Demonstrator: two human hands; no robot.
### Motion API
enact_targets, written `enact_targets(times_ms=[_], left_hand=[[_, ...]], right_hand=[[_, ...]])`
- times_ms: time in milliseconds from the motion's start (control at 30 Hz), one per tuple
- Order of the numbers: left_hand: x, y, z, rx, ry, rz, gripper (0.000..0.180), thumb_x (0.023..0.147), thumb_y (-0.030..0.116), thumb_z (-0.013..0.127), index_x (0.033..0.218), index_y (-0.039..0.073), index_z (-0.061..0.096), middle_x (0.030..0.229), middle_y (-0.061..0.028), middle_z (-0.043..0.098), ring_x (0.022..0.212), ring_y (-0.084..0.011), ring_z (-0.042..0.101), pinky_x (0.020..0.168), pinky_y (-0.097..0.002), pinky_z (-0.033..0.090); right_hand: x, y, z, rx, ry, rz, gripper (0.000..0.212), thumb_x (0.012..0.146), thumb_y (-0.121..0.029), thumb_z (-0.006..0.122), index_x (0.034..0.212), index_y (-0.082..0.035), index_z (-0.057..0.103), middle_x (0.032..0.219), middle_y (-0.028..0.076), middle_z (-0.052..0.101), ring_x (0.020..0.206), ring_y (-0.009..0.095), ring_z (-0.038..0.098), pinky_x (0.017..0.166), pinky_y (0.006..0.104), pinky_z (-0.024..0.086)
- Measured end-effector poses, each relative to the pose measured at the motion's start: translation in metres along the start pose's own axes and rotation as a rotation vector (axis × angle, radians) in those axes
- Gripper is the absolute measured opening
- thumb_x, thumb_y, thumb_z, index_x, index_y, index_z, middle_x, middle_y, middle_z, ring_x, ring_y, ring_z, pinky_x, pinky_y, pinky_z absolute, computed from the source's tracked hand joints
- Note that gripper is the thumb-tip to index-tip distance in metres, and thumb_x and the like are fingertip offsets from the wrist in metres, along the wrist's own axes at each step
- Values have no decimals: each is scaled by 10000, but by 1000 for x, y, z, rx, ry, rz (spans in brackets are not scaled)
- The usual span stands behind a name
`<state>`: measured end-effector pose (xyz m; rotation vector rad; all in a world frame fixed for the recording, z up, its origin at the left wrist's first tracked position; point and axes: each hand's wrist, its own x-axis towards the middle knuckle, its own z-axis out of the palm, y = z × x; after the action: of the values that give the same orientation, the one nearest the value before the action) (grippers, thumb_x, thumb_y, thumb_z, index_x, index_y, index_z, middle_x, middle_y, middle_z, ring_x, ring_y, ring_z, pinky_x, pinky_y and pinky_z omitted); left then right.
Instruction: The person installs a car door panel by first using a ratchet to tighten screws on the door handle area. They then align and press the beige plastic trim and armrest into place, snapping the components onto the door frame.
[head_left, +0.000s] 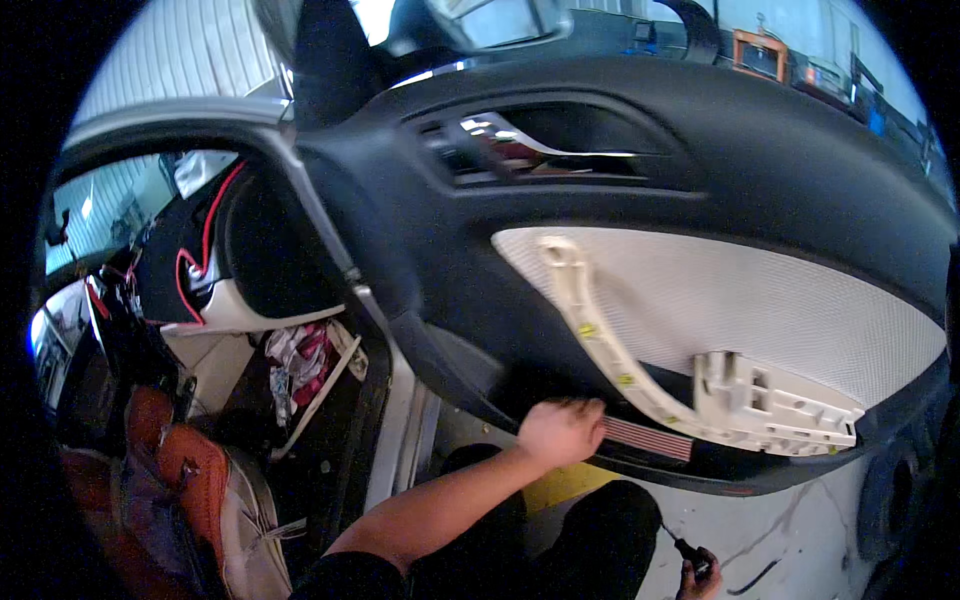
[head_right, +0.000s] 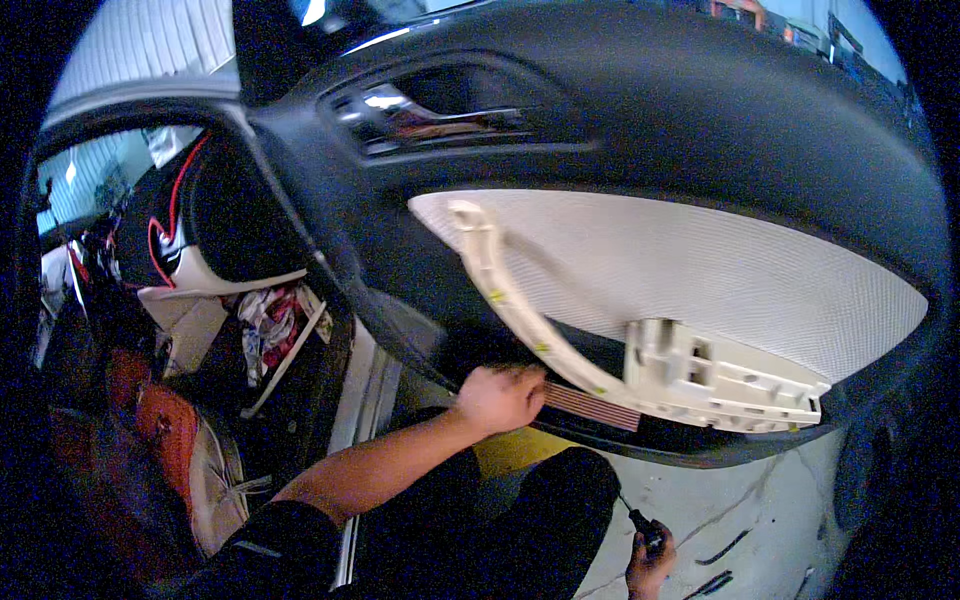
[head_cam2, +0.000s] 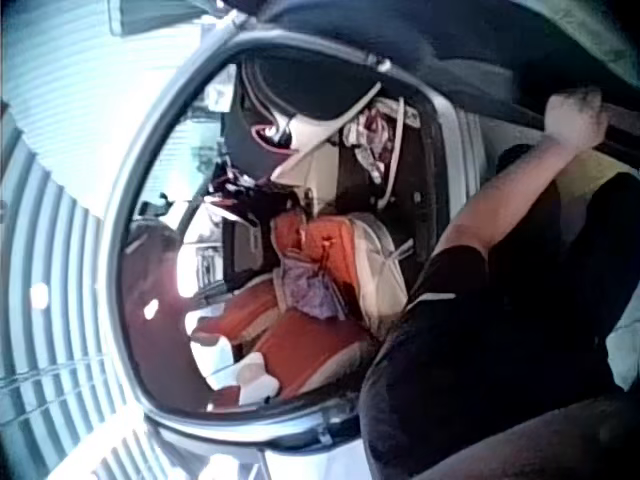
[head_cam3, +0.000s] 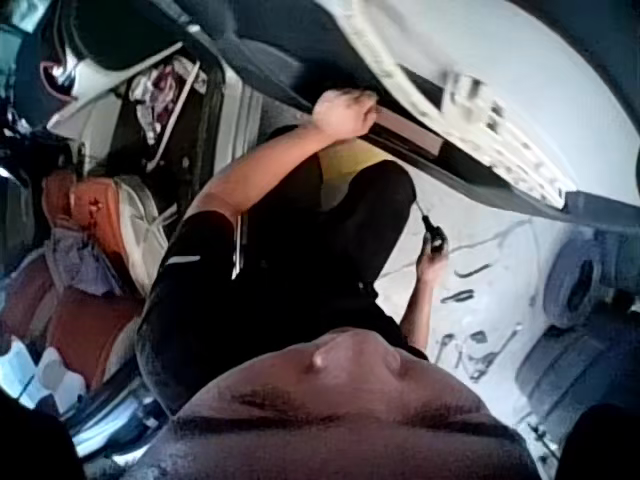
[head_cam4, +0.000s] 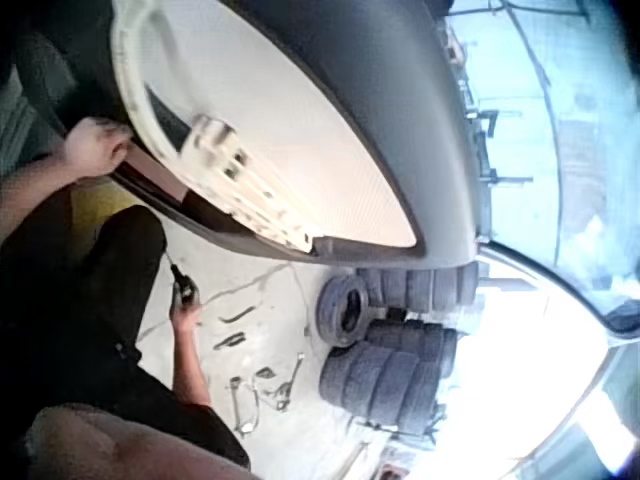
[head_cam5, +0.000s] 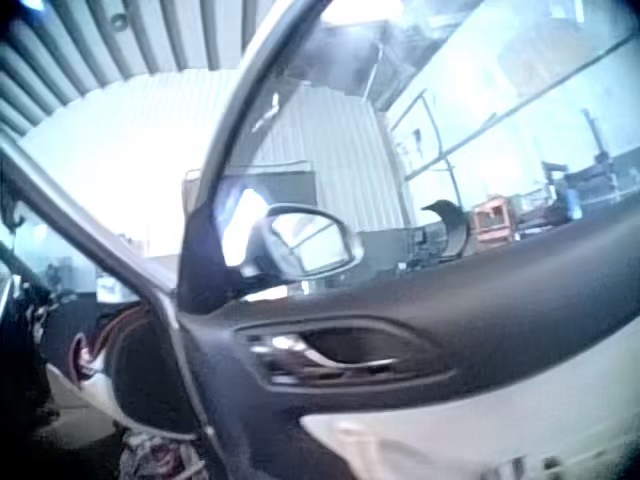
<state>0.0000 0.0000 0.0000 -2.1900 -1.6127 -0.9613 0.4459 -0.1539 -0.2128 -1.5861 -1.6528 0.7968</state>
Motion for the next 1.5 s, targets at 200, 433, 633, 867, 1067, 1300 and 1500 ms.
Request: enact_targets(times_ms=[200,433,633,867,1067,1300,1500], left_hand=[[0,-4,-9,-73,-205,-131,252,903,332,593,946,91,653,672,-161,681,578,-356,683,539,-507,557],[-1,-22,-13,-253,-316,-137,276,951,346,553,951,81,631,712,-194,691,648,-418,687,658,-559,564],[3,-27,-18,-395,-265,-202,197,908,232,591,818,59,620,705,-185,693,641,-367,705,626,-500,581],[-8,-29,-10,-369,-60,-65,158,893,253,626,866,99,605,666,-151,674,582,-347,687,549,-489,566],[-11,-30,-10,-449,67,-6,104,882,192,653,931,103,632,736,-151,695,634,-344,695,592,-470,575],[-9,-22,-23,-387,-251,-140,165,915,266,635,1018,148,687,822,-191,711,764,-415,691,703,-529,558],[-7,-12,-22,-351,-284,-192,151,916,256,647,981,125,682,782,-144,700,736,-390,666,685,-501,523]], right_hand=[[1,-254,-13,150,138,-533,540,915,-157,666,1367,34,439,1050,200,612,813,257,692,684,421,595],[25,-424,35,-107,449,-914,558,961,-233,646,1415,7,427,860,168,659,701,162,604,695,303,529],[71,-494,82,-464,628,-999,452,966,-48,630,1370,76,469,1128,203,631,817,180,660,772,291,544],[63,-493,89,-495,686,-934,445,956,-35,626,1358,83,476,1197,221,607,822,198,662,760,307,554],[-4,-445,70,-473,522,-841,618,800,-90,813,1296,81,488,1053,237,663,822,341,702,754,412,574],[-15,-377,34,-8,896,-469,413,944,-45,662,1298,74,485,1110,191,613,787,197,675,664,280,563],[12,-351,8,373,1050,-244,403,978,-123,663,1323,9,503,874,102,669,664,106,619,541,210,473]])
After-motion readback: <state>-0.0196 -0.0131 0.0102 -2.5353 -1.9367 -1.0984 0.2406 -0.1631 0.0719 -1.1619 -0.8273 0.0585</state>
